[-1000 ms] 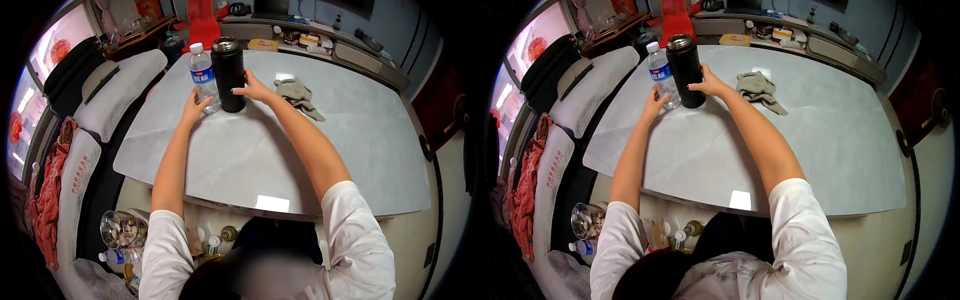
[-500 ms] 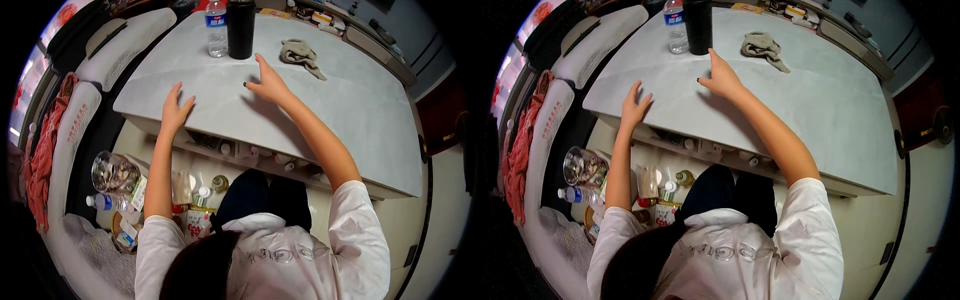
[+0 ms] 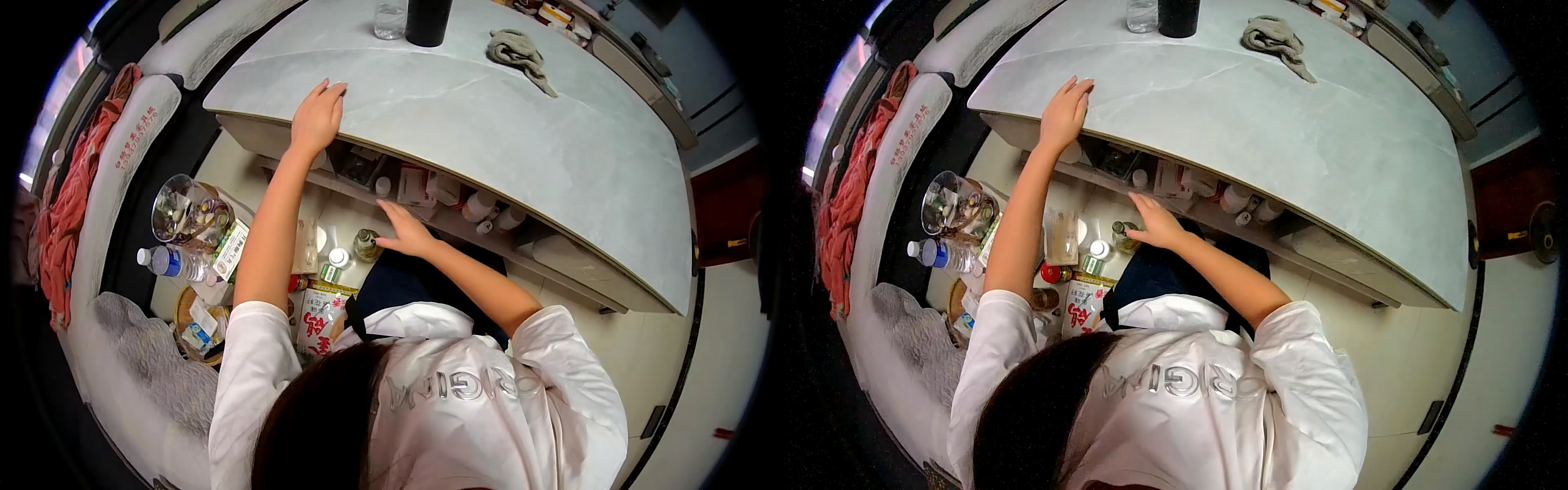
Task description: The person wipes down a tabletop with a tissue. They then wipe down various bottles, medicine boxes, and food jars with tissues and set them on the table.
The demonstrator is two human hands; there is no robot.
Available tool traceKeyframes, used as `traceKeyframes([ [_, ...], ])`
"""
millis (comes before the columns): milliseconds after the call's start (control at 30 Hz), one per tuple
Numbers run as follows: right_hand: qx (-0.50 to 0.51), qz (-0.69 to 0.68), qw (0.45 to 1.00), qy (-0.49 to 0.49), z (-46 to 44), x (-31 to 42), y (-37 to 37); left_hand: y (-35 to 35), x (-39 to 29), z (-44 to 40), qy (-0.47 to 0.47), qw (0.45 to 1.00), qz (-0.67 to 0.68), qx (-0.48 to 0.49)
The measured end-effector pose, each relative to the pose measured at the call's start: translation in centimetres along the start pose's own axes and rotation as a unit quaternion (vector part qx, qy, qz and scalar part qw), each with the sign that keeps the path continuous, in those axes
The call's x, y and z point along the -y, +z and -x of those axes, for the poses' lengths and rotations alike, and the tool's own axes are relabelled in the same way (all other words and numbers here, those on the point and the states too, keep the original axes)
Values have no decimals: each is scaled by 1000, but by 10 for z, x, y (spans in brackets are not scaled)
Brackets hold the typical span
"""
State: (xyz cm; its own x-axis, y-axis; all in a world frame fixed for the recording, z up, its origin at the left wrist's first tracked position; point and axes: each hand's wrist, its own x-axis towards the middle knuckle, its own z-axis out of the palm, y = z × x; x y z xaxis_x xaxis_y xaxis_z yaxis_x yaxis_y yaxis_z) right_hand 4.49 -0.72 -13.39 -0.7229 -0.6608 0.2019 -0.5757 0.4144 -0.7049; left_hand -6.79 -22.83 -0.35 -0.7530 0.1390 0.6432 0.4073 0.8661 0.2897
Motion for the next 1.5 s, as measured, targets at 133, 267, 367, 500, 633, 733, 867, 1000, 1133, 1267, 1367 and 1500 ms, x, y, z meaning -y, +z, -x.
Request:
traceKeyframes([
  [133,61,-45,995,60,-13,-23,44,-3,-6,0,-27,1000,-6,-1],
  [267,81,-74,989,101,-18,-37,69,1,-2,3,-25,1000,7,-15],
  [367,72,-97,987,102,-14,-56,94,-2,-8,7,-20,998,28,-43],
  [500,71,-115,984,114,-10,-52,98,-2,-9,30,44,998,-30,-45],
  [633,77,-108,985,107,-13,-47,91,1,-16,67,9,997,-53,-48],
  [733,65,-91,990,84,-11,-47,88,3,-19,87,-6,996,-72,-57],
  [867,46,-136,987,73,-10,-26,60,5,-20,134,-70,997,11,-6],
  [1000,11,-178,982,59,-6,27,7,12,-34,209,-155,971,156,93],
  [1133,-91,-195,976,26,-21,56,-31,7,-73,237,-199,943,247,97],
  [1267,-186,-167,968,24,-39,107,-82,-3,-113,201,-252,921,291,67],
  [1367,-152,-224,962,49,-45,131,-122,-7,-122,171,-236,889,392,33],
  [1500,-143,-317,938,2,-54,144,-159,-22,-120,129,-163,897,408,44],
])
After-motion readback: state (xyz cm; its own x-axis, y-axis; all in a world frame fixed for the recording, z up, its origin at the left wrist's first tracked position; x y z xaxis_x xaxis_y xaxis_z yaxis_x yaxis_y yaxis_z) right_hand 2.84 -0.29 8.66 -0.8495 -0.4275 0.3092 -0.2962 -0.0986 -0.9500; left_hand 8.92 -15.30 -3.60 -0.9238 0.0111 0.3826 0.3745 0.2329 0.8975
